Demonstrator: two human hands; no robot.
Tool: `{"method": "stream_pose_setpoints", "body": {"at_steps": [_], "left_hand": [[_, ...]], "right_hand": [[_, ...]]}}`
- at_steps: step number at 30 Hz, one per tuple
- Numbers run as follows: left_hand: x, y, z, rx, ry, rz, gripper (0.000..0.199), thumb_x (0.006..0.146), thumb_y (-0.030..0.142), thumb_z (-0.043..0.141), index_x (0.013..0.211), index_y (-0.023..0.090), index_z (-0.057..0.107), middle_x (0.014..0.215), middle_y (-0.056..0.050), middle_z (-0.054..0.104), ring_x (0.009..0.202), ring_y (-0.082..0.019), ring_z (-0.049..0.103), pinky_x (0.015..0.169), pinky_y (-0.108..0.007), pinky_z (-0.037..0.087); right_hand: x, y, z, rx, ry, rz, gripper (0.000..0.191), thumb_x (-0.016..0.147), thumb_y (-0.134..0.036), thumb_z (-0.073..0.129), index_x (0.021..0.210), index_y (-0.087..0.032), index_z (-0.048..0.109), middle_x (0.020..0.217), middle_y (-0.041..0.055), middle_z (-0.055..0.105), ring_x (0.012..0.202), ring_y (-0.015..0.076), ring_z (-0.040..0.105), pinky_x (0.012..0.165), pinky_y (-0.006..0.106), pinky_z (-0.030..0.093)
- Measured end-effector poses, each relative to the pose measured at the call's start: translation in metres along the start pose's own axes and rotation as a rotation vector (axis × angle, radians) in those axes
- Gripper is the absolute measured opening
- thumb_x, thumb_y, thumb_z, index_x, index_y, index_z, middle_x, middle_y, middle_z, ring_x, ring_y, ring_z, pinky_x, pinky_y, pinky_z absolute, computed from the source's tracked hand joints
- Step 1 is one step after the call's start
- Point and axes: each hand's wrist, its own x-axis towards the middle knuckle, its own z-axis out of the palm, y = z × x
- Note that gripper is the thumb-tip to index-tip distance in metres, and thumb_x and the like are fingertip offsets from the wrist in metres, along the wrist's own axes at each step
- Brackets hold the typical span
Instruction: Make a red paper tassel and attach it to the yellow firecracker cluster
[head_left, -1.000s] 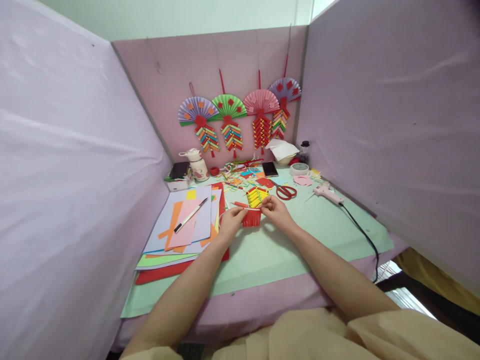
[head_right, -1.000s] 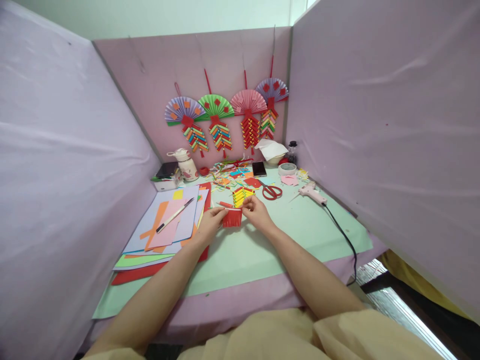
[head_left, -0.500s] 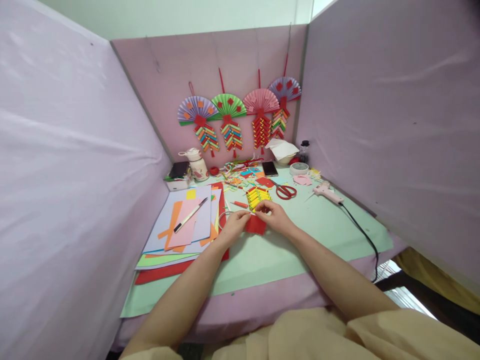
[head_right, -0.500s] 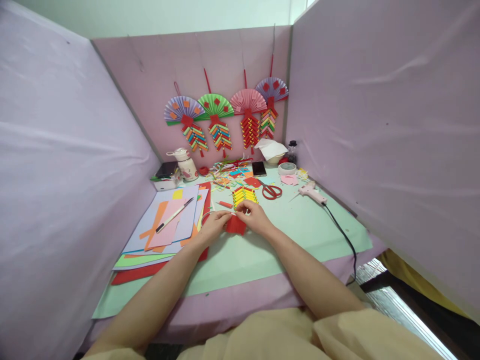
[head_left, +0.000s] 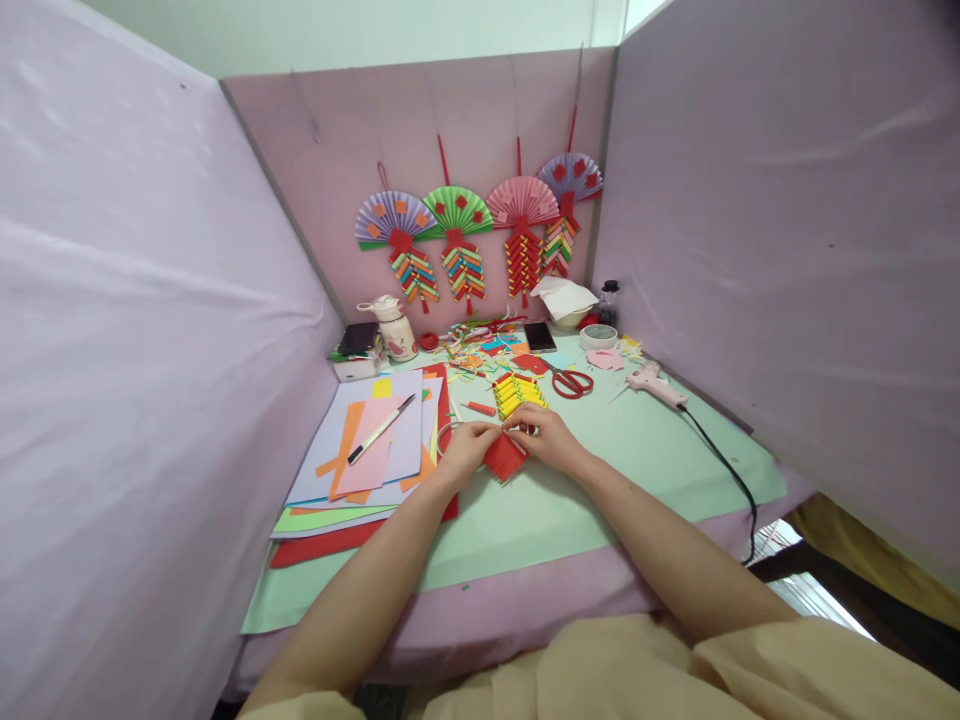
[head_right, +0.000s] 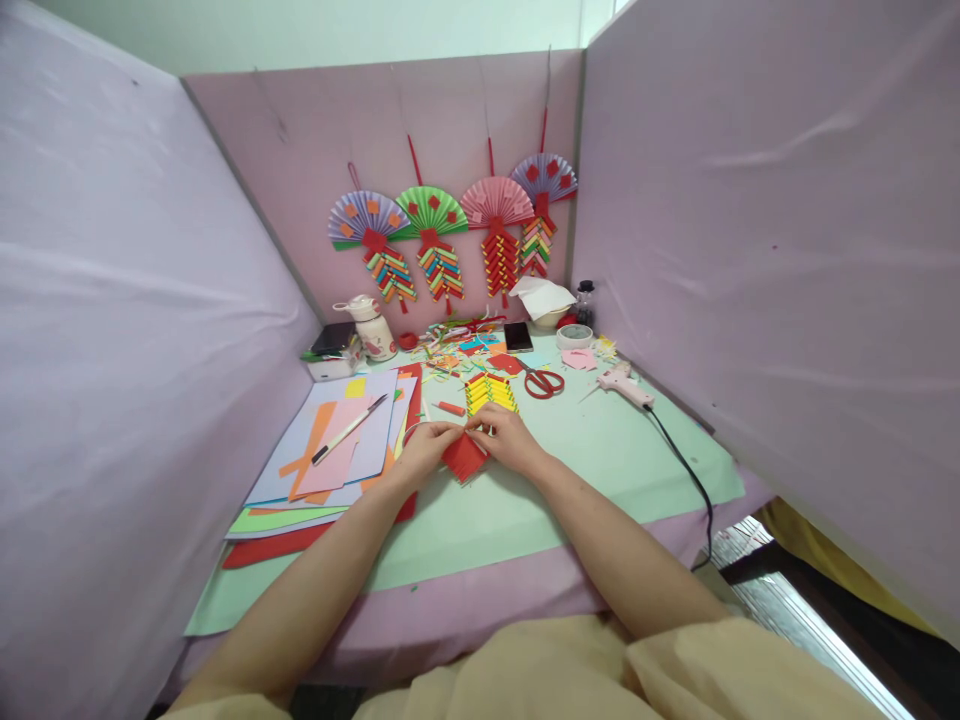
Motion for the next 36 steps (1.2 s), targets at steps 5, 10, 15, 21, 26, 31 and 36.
{"method": "stream_pose_setpoints", "body": {"at_steps": [5,10,15,21,26,31,36], "left_hand": [[-0.002,0.003,0.001,0.01,-0.013,-0.027,0.025,0.072,0.032,0.056,0.078,0.014,0.071,0.066,-0.002,0.066,0.061,-0.015,0.056,0.055,-0.023,0.039],[-0.005,0.007,0.001,0.068,-0.01,-0.047,0.024,0.07,0.031,0.055,0.074,0.013,0.07,0.063,-0.001,0.063,0.061,-0.015,0.055,0.055,-0.023,0.038],[-0.004,0.005,0.0,0.129,-0.005,-0.024,0.023,0.07,0.031,0.053,0.069,0.014,0.068,0.061,0.001,0.06,0.059,-0.013,0.049,0.054,-0.022,0.035],[-0.004,0.005,-0.001,0.199,-0.011,0.004,0.021,0.07,0.03,0.051,0.06,0.014,0.061,0.055,0.003,0.051,0.055,-0.011,0.042,0.051,-0.022,0.028],[-0.005,0.005,0.0,0.188,-0.014,-0.021,0.023,0.071,0.031,0.051,0.071,0.014,0.067,0.061,0.001,0.058,0.059,-0.013,0.048,0.055,-0.023,0.034],[-0.005,0.009,0.001,0.204,0.046,0.045,0.027,0.073,0.034,0.052,0.078,0.016,0.07,0.074,-0.002,0.067,0.072,-0.018,0.057,0.066,-0.026,0.042],[-0.005,0.012,0.002,0.312,0.054,0.17,0.017,0.071,0.027,0.053,0.074,0.017,0.067,0.075,-0.003,0.068,0.073,-0.017,0.058,0.068,-0.026,0.043]], "right_hand": [[-0.001,0.002,0.0,-0.034,-0.052,0.007,0.012,0.081,-0.018,0.059,0.087,-0.023,0.069,0.085,0.0033,0.06,0.073,0.0144,0.054,0.067,0.028,0.042],[-0.002,0.003,0.001,-0.069,-0.083,-0.006,0.012,0.08,-0.013,0.057,0.085,-0.022,0.065,0.085,0.0028,0.06,0.076,0.0149,0.054,0.07,0.028,0.041],[-0.003,0.003,0.003,-0.087,-0.091,-0.02,0.012,0.08,-0.011,0.056,0.082,-0.021,0.062,0.083,0.0023,0.06,0.076,0.0149,0.053,0.069,0.028,0.041],[-0.003,0.004,0.004,-0.094,-0.095,-0.019,0.012,0.077,-0.009,0.056,0.079,-0.021,0.061,0.082,0.0024,0.06,0.077,0.0156,0.053,0.07,0.028,0.04],[-0.003,0.002,0.004,-0.054,-0.071,0.046,0.009,0.075,-0.012,0.056,0.074,-0.021,0.058,0.077,0.0004,0.059,0.071,0.0141,0.052,0.067,0.027,0.039],[-0.003,0.002,0.007,0.104,-0.007,0.245,0.011,0.074,-0.026,0.061,0.075,-0.021,0.052,0.07,-0.0025,0.057,0.062,0.012,0.049,0.058,0.025,0.039],[-0.004,0.008,0.011,0.249,-0.036,0.288,0.02,0.074,-0.033,0.063,0.077,-0.02,0.047,0.068,-0.0037,0.054,0.059,0.0107,0.048,0.054,0.023,0.037]]}}
